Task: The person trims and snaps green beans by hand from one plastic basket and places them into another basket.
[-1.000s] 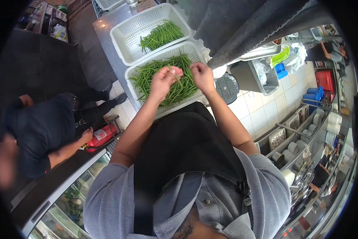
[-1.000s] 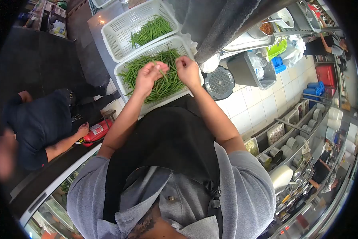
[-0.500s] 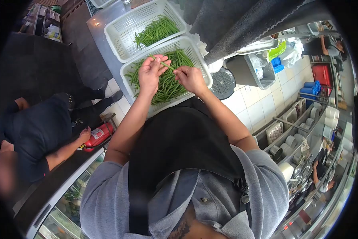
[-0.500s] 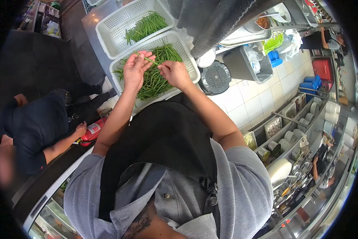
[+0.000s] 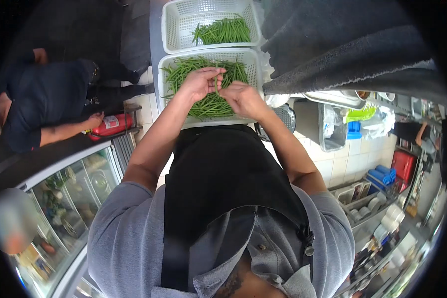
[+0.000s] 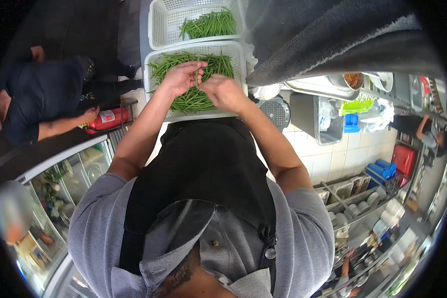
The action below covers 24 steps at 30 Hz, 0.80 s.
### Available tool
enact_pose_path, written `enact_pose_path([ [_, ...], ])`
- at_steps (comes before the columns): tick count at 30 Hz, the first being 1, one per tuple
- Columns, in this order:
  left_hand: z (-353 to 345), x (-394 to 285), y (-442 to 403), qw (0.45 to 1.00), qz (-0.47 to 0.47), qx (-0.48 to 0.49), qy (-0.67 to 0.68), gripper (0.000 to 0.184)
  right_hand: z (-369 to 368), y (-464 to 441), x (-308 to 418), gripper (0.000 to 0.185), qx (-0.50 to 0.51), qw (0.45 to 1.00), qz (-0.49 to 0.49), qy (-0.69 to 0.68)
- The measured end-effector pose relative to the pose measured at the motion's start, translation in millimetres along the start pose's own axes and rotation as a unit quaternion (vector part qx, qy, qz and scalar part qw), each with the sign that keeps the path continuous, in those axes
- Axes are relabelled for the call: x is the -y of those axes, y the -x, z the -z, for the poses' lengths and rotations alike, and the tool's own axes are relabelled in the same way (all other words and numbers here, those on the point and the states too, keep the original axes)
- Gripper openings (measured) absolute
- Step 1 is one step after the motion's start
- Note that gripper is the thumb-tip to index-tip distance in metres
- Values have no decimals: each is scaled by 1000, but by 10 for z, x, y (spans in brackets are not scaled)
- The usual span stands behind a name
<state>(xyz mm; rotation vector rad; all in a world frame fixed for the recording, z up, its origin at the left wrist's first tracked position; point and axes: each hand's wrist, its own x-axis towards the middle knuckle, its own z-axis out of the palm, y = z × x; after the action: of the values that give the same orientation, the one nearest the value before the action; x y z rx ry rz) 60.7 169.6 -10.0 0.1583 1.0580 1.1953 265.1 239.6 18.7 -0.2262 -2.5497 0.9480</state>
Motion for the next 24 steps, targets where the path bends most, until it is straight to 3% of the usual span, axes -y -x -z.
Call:
enact_pose_path([
  [2,59,124,42,1000,12,11,-22,25,-95,49,-1,21,29,999,22,-13],
  [4,108,260,105,998,32,27,-46,25,-216,72,61,17,33,989,141,19],
  [8,31,442,375,996,33,-66,-42,24,-383,58,271,12,89,982,164,29],
  [10,218,506,383,997,2,-75,15,23,-454,37,242,10,75,992,101,25],
  [11,335,555,353,995,-77,-44,49,23,-453,31,202,10,55,998,9,-30],
  [12,296,501,385,996,-73,-36,45,23,-453,24,193,12,33,992,-84,-86],
  [13,198,433,453,988,-109,-80,70,23,-396,-9,282,18,28,967,-177,-181],
  [14,160,381,490,977,-144,-123,96,24,-463,-1,312,18,22,967,-184,-177],
  [17,127,293,544,980,-155,-94,79,25,-690,-5,400,15,-43,893,-357,-272],
  [18,112,280,552,978,-172,-90,80,24,-736,-41,392,15,-49,893,-360,-265],
  [24,190,256,596,974,-208,-69,64,25,-842,-12,541,18,-108,733,-439,-508],
])
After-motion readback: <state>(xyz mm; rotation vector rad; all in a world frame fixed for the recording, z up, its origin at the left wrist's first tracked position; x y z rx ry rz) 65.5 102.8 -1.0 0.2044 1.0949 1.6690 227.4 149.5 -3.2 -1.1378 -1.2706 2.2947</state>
